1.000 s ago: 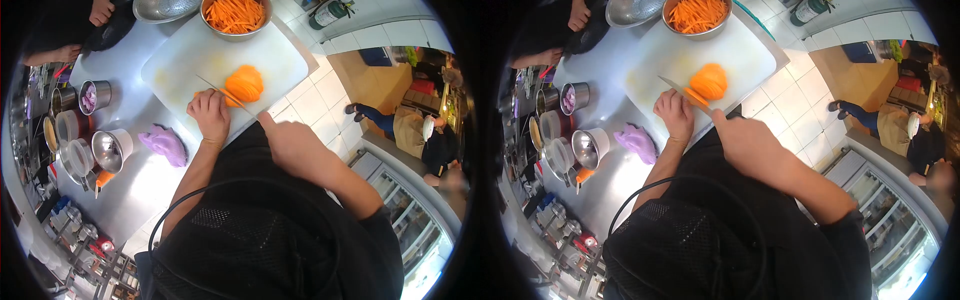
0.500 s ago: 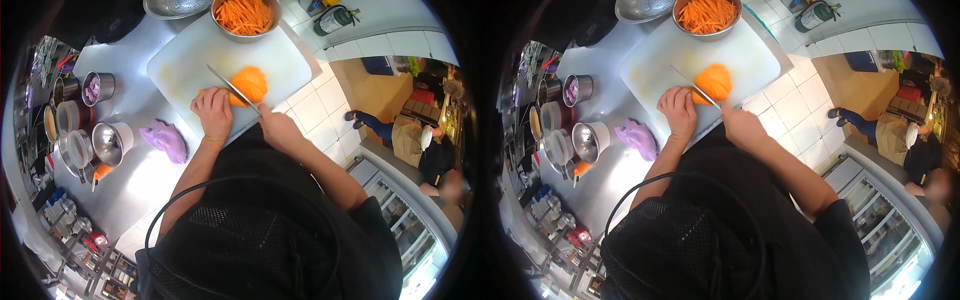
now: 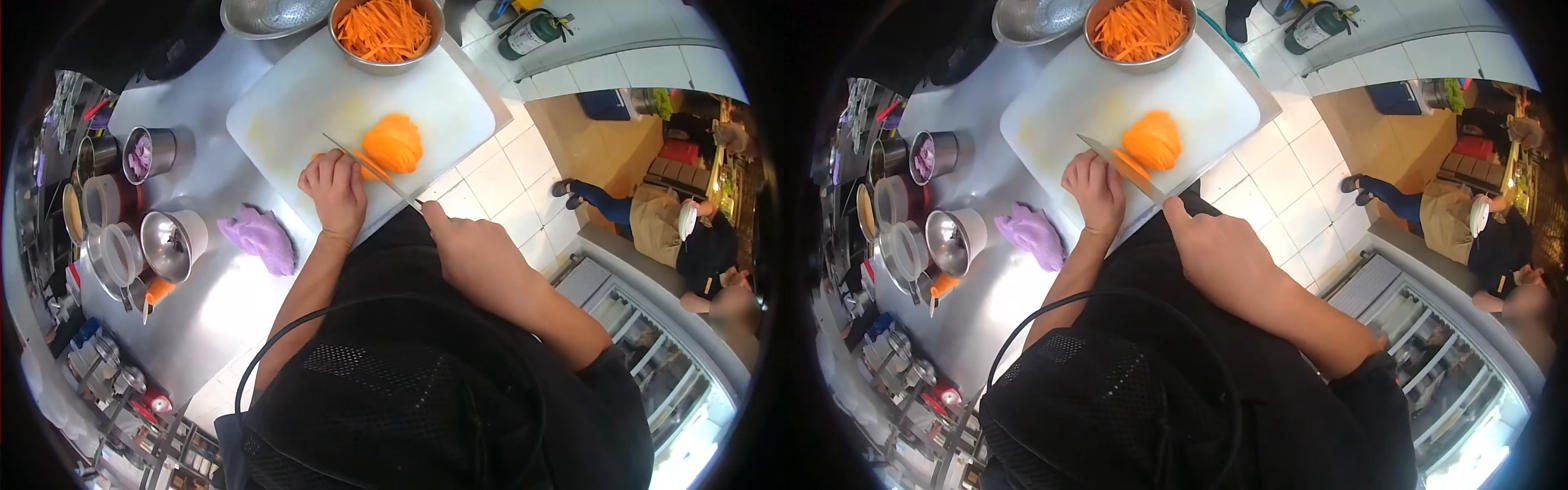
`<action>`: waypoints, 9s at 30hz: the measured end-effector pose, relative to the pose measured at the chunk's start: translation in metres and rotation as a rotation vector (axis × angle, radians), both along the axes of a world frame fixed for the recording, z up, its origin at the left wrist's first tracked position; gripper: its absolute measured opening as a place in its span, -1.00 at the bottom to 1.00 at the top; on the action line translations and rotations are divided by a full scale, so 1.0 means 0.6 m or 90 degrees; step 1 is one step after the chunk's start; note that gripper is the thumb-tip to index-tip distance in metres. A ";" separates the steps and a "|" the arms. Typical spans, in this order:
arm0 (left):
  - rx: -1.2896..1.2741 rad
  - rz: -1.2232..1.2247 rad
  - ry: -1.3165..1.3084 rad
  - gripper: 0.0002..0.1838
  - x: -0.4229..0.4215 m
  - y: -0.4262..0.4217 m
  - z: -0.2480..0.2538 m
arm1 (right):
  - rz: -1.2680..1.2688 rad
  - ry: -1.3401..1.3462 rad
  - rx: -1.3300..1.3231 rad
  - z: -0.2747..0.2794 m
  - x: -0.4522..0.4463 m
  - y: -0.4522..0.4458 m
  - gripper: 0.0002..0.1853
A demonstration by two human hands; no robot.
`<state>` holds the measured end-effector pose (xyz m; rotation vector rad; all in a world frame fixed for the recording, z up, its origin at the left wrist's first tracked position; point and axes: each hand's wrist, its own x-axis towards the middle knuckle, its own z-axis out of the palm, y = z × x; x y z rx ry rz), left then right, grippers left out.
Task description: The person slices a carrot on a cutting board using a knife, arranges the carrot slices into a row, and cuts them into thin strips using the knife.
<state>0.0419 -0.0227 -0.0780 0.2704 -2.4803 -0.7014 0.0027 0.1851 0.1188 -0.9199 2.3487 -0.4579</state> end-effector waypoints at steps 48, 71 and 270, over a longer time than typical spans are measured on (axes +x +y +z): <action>0.029 -0.002 0.009 -0.84 -0.002 -0.005 -0.005 | -0.101 -0.152 -0.080 -0.133 -0.068 -0.009 -0.74; 0.002 0.010 0.029 -0.85 -0.009 -0.004 -0.008 | -0.156 -0.106 -0.085 -0.205 -0.044 -0.024 -0.77; 0.033 -0.098 -0.003 -0.81 -0.015 -0.056 -0.001 | -0.162 -0.062 0.028 -0.086 0.053 -0.096 -0.75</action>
